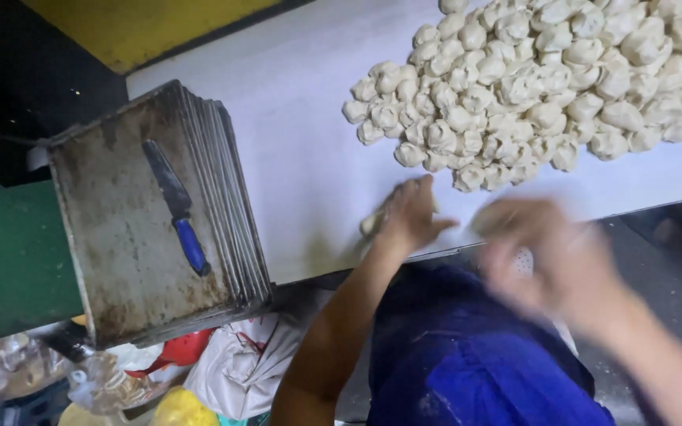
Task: Shaping small dough balls from long strips of dough and placing them on a baking tray.
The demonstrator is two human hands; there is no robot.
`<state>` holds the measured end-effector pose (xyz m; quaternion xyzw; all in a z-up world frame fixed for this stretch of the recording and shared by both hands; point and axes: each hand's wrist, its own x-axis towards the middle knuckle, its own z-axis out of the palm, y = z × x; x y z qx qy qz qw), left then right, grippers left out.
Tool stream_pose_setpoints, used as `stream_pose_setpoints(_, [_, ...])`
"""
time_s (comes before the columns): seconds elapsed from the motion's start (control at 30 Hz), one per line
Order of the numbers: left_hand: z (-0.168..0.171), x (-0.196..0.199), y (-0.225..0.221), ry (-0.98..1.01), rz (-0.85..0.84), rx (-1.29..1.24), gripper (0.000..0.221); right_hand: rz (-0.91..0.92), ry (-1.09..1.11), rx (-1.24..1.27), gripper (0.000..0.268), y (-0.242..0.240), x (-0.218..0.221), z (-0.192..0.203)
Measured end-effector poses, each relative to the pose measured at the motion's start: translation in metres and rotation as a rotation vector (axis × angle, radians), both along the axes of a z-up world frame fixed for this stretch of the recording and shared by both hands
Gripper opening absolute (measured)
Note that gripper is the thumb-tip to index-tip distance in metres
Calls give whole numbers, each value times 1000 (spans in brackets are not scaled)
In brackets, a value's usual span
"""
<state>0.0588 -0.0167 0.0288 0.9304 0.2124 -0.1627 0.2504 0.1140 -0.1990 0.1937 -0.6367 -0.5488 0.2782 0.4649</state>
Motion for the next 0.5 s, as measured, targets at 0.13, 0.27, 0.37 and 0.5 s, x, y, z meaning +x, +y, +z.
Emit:
stream_pose_setpoints(0.13, [-26,-48,5,-231,57,95,56,-615,-547,89,13,-13,74,-150])
stream_pose_setpoints(0.27, [-33,-63,21,-618,89,20,41,-585,-160,-304,44,62,9,-176])
stream_pose_setpoints(0.37, [-49,-81,20,-529,139,-31,45,-597,96,-480,47,99,-35,-239])
stream_pose_setpoints(0.5, [-35,-74,1,-380,164,-104,62,-593,45,-489,41,101,-35,-231])
